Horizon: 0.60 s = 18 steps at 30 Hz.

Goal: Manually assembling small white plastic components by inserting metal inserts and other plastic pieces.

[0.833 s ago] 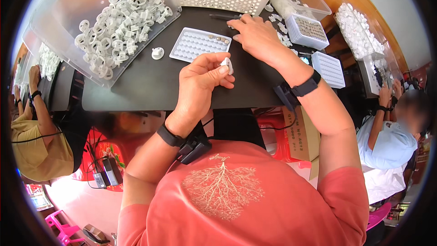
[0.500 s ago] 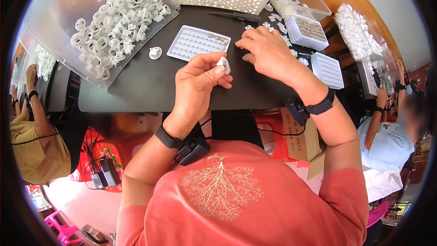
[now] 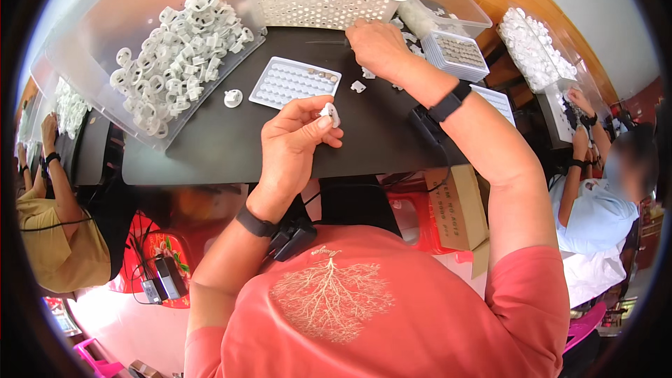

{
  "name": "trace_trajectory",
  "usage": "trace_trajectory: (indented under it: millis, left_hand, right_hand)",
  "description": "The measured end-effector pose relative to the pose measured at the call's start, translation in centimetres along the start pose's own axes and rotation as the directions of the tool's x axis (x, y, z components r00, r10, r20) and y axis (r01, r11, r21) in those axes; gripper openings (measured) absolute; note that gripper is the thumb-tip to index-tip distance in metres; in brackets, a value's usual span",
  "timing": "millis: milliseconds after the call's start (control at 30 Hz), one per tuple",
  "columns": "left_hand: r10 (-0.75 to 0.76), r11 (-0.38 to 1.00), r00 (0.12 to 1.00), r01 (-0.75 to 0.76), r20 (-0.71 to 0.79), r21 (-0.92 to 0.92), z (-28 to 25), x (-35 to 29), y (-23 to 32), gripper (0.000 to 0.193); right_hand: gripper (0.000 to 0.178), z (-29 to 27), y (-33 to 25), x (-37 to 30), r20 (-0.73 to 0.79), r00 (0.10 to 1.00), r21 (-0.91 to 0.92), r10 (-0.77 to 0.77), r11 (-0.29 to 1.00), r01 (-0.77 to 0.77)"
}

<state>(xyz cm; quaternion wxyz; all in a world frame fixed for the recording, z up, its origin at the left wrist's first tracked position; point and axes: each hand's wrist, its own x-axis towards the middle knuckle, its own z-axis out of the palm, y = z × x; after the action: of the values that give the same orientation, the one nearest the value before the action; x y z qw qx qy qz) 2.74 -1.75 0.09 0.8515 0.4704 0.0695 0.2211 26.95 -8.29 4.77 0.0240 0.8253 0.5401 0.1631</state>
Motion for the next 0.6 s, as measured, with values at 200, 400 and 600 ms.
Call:
trace_trajectory:
  millis: [200, 400, 600]
  left_hand:
    - [-0.015, 1.000, 1.000, 0.015, 0.006, -0.012, -0.2, -0.1, 0.0, 0.031]
    - [-0.013, 1.000, 1.000, 0.012, 0.013, 0.026, -0.1, -0.2, 0.0, 0.031]
    - [0.003, 1.000, 1.000, -0.003, 0.005, 0.011, 0.1, -0.2, 0.0, 0.031]
  right_hand:
    - [0.019, -3.4, 3.1, -5.2, -0.281, 0.842, 0.661, 0.461, 0.729, -0.179]
    - [0.018, -1.7, 7.3, -3.3, 0.405, 0.695, 0.768, 0.594, 0.192, -0.611]
    - [0.022, 0.5, 8.5, 0.3, 0.465, 0.656, 0.793, 0.595, 0.050, -0.607]
